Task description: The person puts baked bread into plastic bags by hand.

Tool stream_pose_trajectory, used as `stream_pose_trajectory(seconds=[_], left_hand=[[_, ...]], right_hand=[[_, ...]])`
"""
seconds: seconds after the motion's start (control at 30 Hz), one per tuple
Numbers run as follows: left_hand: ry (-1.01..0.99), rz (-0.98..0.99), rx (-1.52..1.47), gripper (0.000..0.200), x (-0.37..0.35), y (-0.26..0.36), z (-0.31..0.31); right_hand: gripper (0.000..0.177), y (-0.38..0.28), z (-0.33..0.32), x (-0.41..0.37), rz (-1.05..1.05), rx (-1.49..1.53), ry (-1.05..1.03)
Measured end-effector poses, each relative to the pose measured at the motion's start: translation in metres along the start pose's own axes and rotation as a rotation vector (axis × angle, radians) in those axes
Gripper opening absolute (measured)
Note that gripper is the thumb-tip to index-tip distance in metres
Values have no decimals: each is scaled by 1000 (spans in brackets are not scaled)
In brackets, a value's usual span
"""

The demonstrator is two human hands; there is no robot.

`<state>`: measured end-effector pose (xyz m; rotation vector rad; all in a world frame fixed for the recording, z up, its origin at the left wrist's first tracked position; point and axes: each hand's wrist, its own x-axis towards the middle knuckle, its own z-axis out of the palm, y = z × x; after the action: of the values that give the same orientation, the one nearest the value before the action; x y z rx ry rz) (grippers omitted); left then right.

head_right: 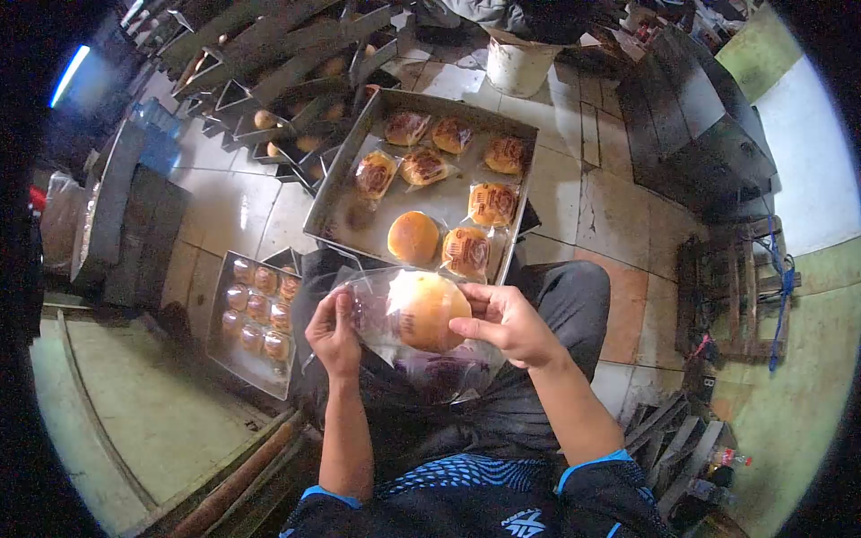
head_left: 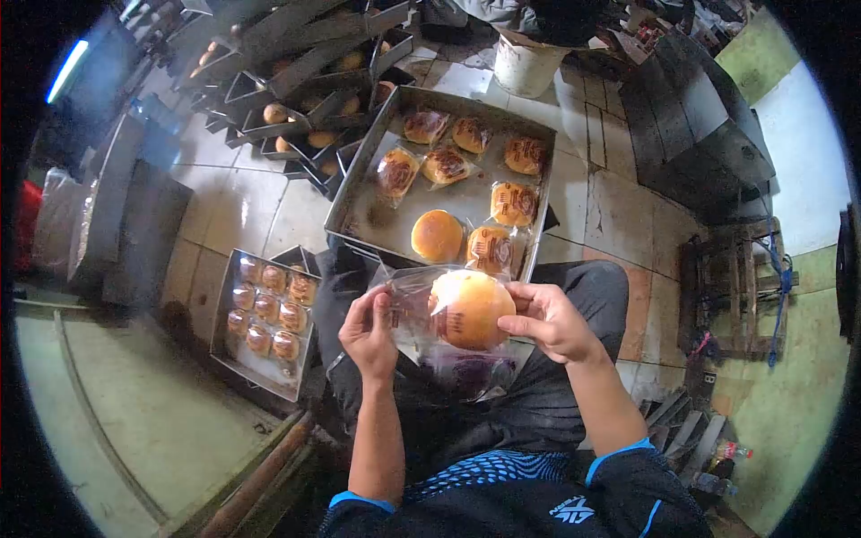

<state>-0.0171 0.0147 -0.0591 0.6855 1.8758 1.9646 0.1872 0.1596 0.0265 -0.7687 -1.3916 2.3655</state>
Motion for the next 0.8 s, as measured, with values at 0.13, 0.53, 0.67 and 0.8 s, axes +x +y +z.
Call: stream_pose_trajectory(seconds=[0.13, 0.53, 0.67, 0.8], left_hand=[[-158, -39, -181, 67, -15, 45, 24], [-233, -98, -951, 96, -47, 175, 42], [-191, -144, -659, 87, -57, 123, 62], [-279, -260, -985, 70, -19, 102, 36]], right_hand=[[52, 4, 43, -25, -464, -612, 151], [52, -14, 65, -45, -1261, -1225, -154], [55, -28, 85, -45, -1007, -1231, 121], [48, -5, 89, -51, -900, -922, 31]])
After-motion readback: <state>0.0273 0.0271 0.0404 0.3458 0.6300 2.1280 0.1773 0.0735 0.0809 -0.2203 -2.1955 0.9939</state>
